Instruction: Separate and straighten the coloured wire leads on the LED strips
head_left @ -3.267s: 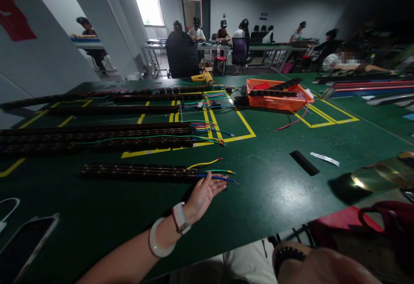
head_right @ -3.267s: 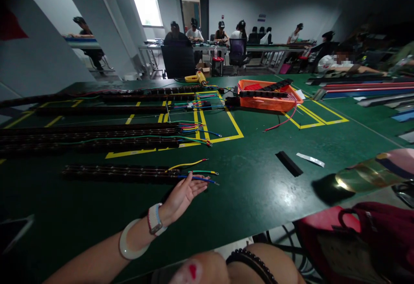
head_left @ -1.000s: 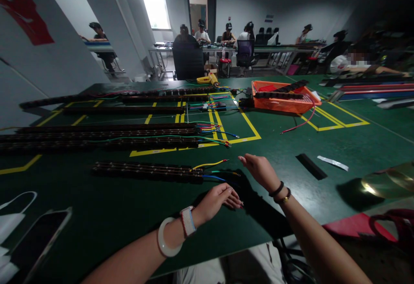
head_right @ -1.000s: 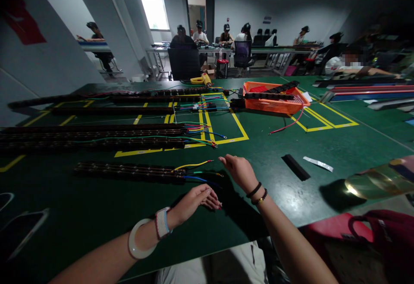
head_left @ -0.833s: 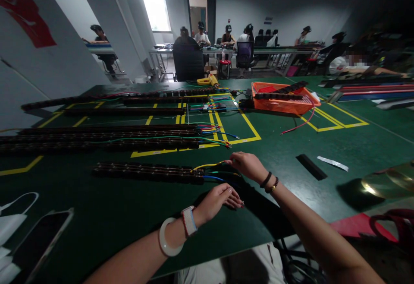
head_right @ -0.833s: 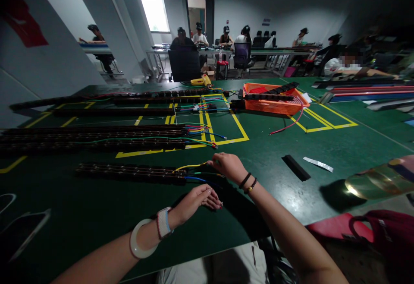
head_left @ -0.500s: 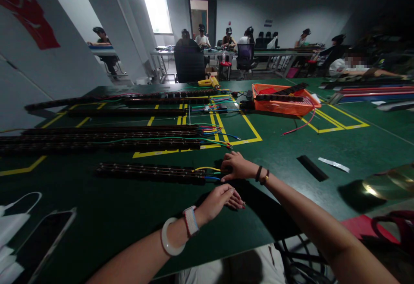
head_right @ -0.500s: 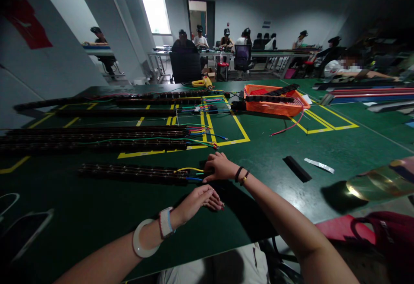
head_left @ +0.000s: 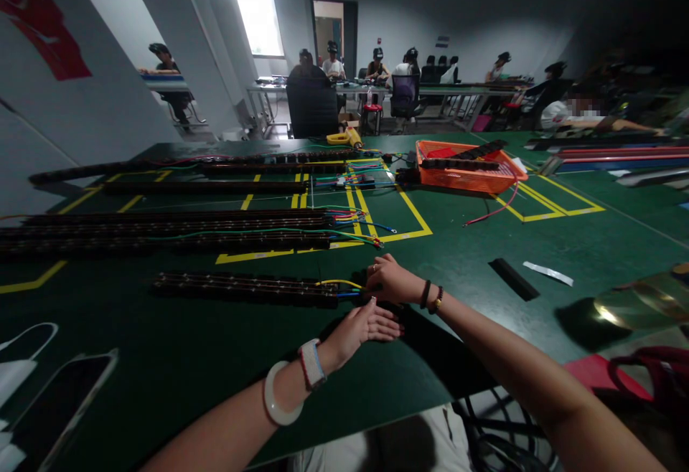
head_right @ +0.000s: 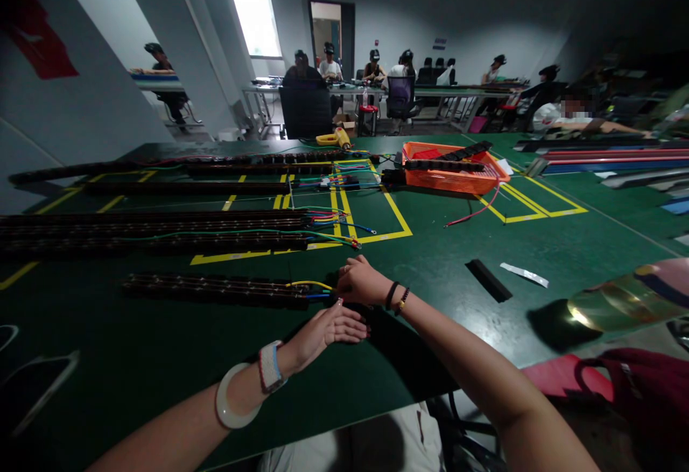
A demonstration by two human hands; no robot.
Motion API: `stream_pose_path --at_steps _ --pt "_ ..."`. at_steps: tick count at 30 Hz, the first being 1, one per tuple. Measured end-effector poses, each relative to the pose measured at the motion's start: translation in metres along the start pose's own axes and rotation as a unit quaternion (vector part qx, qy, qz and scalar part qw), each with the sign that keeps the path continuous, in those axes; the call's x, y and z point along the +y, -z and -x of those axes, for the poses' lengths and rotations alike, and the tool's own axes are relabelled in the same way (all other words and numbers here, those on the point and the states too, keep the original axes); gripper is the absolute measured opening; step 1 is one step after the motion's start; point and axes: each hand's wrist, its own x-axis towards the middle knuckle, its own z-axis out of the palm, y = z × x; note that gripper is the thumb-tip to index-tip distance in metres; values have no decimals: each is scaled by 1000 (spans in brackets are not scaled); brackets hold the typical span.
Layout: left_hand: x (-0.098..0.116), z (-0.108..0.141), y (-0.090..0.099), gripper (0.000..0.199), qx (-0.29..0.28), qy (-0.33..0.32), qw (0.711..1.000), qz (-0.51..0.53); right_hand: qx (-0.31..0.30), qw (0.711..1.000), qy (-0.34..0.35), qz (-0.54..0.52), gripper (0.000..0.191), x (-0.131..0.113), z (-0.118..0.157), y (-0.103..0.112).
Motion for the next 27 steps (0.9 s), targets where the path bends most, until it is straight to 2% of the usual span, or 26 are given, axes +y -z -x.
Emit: stream_pose_path --at_steps 3,7,10,13,17,21,25,27 --pt "2 -2 0 51 16 -1 997 80 36 996 10 77 19 -12 4 -1" --pt "-1 -5 2 27 75 -61 979 182 55 977 40 201 19 -28 11 -11" --pt "-5 -7 5 12 123 -81 967 206 71 963 42 256 17 -39 16 -21" --pt "-8 -9 7 8 149 -78 964 205 83 954 36 285 20 -48 19 -28" --pt "-7 -10 6 8 143 -87 961 219 97 948 43 298 26 -53 26 -35" --pt "-4 -11 5 10 121 -92 965 216 134 949 14 283 36 -52 37 -40" --pt "-2 -11 5 16 91 -88 972 197 139 964 -21 226 40 -51 48 -30" --pt "-1 -9 5 19 87 -86 974 191 159 968 -61 187 36 -51 55 -22"
